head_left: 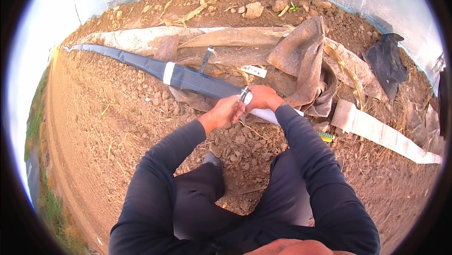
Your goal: The person sits on the ground and secures a white pipe to a black pipe using metal hose clamps and pliers. They tighten the clamps and then wrap the joint with a strip of white tape.
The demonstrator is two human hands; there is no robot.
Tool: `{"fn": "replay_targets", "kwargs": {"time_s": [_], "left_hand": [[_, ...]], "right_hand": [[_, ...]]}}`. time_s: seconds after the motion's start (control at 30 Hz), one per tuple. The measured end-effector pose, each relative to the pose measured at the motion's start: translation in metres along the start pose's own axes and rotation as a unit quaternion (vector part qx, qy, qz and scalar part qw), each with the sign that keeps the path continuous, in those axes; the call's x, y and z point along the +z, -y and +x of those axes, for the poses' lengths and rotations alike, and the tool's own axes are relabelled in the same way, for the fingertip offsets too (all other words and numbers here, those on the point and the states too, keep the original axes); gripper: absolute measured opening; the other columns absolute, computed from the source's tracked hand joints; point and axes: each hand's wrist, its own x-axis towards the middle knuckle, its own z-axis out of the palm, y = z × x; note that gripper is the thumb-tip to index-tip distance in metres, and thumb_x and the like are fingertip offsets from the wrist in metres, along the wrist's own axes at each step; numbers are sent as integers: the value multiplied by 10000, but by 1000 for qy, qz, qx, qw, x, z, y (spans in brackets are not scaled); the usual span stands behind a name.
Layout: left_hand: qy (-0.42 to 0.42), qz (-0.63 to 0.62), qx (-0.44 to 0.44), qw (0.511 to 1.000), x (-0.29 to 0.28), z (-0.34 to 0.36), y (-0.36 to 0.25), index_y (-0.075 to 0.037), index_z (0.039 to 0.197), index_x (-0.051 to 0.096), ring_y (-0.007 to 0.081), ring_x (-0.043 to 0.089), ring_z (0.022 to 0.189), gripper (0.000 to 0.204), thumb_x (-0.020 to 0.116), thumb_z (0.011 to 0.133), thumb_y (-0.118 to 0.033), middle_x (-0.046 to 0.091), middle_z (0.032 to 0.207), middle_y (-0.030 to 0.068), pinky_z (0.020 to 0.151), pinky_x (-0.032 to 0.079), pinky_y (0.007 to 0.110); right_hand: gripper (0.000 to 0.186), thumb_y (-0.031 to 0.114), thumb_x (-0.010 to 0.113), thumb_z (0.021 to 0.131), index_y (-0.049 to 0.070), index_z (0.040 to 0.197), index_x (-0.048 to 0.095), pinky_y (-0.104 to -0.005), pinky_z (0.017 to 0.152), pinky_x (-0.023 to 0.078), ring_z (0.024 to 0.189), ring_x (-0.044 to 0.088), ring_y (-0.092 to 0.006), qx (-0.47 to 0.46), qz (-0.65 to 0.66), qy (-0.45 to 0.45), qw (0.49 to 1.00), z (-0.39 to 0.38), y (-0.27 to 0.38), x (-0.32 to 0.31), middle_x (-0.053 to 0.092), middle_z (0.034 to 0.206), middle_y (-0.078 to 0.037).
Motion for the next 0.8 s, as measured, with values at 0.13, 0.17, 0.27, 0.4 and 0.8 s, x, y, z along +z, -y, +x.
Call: {"fn": "replay_targets", "kwargs": {"time_s": [0.13,0.17,0.27,0.4,0.8], "left_hand": [[-8,-13,45,999,4,-1,2,-81,826,569,140,422,512,460,453,1116,-419,465,632,-9,473,356,304],[-11,19,58,998,6,-3,-1,-85,812,557,136,410,508,461,453,1117,-415,445,620,-16,472,352,303],[-112,429,170,880,16,-12,-14,-78,793,627,201,554,566,431,485,1094,-353,564,655,60,526,447,362],[-173,781,208,563,31,-22,-31,-43,837,766,367,770,821,382,556,1032,-295,758,853,219,704,593,502],[36,-55,12,998,-13,-2,-4,-98,840,549,131,406,511,407,492,1105,-401,442,643,-17,471,340,293]], "right_hand": [[643,427,885,578,80,1106,764,-420,872,582,1005,746,-345,-2,-4,-11,1000,0,-1,2,771,1088,-170],[633,426,884,582,75,1095,766,-420,869,582,1002,747,-345,-8,-2,-19,1000,0,-2,2,771,1085,-171],[610,424,882,593,65,1074,773,-422,864,583,997,748,-344,-2,-1,-21,1000,-2,-1,4,772,1078,-173],[612,423,885,603,60,1084,780,-431,866,581,998,748,-346,2,-16,-34,999,-4,2,2,774,1083,-170],[590,440,900,564,76,1018,806,-437,840,601,951,766,-343,-6,-37,-44,998,-5,6,2,788,1015,-174]]}}
